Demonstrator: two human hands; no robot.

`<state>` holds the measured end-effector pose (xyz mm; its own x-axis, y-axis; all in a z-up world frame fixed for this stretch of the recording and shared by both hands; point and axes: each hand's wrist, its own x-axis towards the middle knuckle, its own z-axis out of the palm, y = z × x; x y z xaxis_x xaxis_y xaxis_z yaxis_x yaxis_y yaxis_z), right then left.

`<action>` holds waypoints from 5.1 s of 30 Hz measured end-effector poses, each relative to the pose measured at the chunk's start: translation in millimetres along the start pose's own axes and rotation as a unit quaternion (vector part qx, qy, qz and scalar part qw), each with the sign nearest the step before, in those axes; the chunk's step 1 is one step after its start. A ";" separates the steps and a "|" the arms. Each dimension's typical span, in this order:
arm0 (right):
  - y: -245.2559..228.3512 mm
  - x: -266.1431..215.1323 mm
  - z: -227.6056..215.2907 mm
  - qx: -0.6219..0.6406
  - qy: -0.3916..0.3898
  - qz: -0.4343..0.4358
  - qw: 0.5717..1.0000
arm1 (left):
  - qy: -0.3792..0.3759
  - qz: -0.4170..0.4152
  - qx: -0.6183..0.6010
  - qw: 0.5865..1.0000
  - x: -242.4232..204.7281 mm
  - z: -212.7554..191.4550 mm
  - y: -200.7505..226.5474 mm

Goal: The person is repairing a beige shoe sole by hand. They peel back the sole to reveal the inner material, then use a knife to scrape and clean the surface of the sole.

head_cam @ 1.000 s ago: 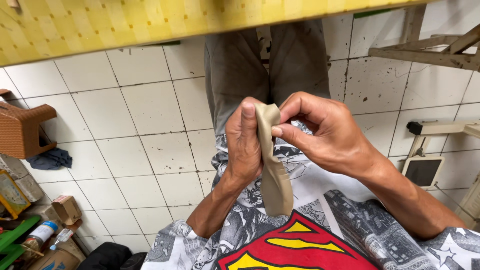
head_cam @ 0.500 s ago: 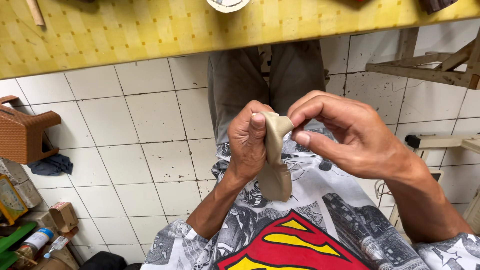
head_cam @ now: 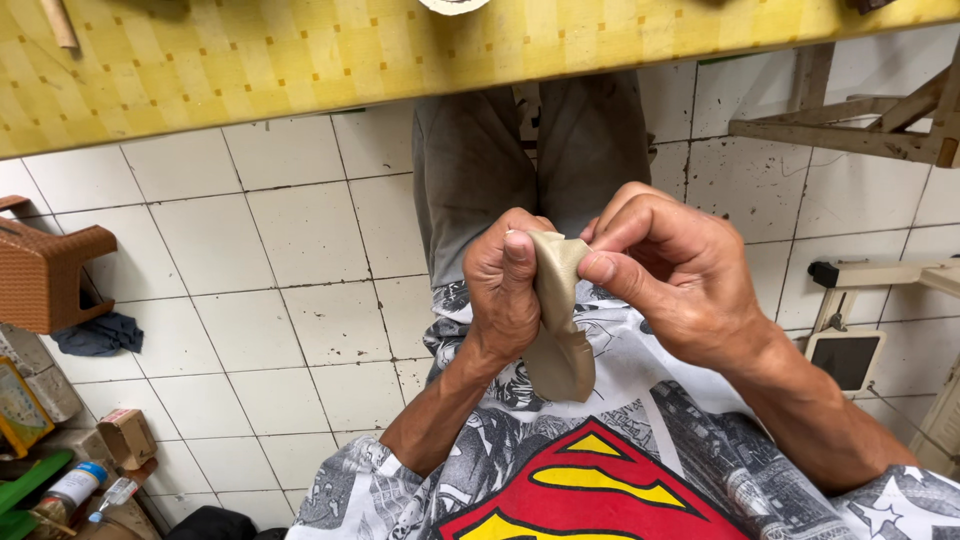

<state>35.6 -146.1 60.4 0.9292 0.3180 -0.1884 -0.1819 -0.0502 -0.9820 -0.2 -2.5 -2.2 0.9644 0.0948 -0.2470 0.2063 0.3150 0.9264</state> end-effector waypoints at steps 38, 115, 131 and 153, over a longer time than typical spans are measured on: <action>35.0 18.8 22.8 0.120 -0.066 0.041 0.990 | -0.043 -0.114 -0.233 0.965 23.1 -9.9 23.5; 30.5 32.7 8.1 -0.102 -0.027 -0.129 0.986 | 0.040 0.140 0.090 0.985 30.1 -21.5 -15.4; 30.9 41.3 10.6 -0.013 -0.099 -0.081 0.992 | 0.070 0.098 0.126 0.985 27.8 -26.0 -16.8; 40.0 41.4 16.4 0.062 -0.125 -0.051 0.989 | 0.102 0.104 0.080 0.986 25.9 -27.8 -22.8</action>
<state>61.5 -119.4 13.5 0.8385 0.5411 -0.0644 -0.1441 0.1063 -0.9838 15.5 19.1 -37.6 0.9384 0.3353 -0.0835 0.0467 0.1164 0.9921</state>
